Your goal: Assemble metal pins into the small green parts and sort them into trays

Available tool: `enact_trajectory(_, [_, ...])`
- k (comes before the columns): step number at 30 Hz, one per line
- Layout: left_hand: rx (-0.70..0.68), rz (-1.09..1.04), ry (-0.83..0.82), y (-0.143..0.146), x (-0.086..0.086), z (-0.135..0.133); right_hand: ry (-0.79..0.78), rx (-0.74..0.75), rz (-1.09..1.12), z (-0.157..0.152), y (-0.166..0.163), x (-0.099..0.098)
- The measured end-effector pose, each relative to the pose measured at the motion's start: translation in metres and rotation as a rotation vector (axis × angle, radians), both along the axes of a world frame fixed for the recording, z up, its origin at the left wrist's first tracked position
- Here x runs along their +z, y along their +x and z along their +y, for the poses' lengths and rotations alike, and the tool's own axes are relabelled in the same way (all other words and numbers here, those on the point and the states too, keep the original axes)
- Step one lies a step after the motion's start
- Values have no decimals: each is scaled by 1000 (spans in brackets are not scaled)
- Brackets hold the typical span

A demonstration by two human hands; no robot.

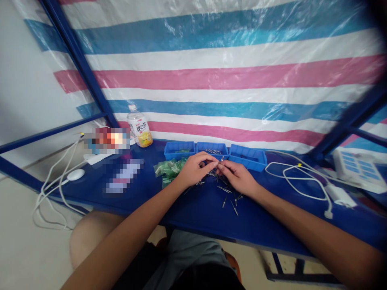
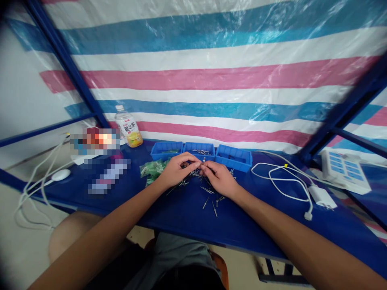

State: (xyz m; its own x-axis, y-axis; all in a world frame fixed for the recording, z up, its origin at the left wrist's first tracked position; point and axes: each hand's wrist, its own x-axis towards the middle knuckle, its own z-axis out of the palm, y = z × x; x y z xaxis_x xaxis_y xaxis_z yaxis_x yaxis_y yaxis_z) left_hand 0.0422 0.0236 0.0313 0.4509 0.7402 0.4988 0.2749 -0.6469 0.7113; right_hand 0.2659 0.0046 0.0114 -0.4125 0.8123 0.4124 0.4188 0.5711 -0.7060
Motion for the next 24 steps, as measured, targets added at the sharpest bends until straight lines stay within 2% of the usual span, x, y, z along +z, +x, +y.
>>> enact_trajectory(6, [69,54,42,0,-1,1,-174,34,148,24,-2,5])
enact_trajectory(9, [77,83,44,1,-1,1,-244,-48,170,36,-6,8])
enact_trajectory(11, [83,95,43,0,-1,0,-191,-130,98,37,-6,9])
enact_trajectory(14, [87,99,57,0,1,0,0,-179,-102,28,-1,8])
enact_trajectory(19, [87,112,75,0,2,0,283,-39,-399,8,13,3])
enact_trajectory(24, [93,110,67,0,2,-2,317,34,-506,7,15,-2])
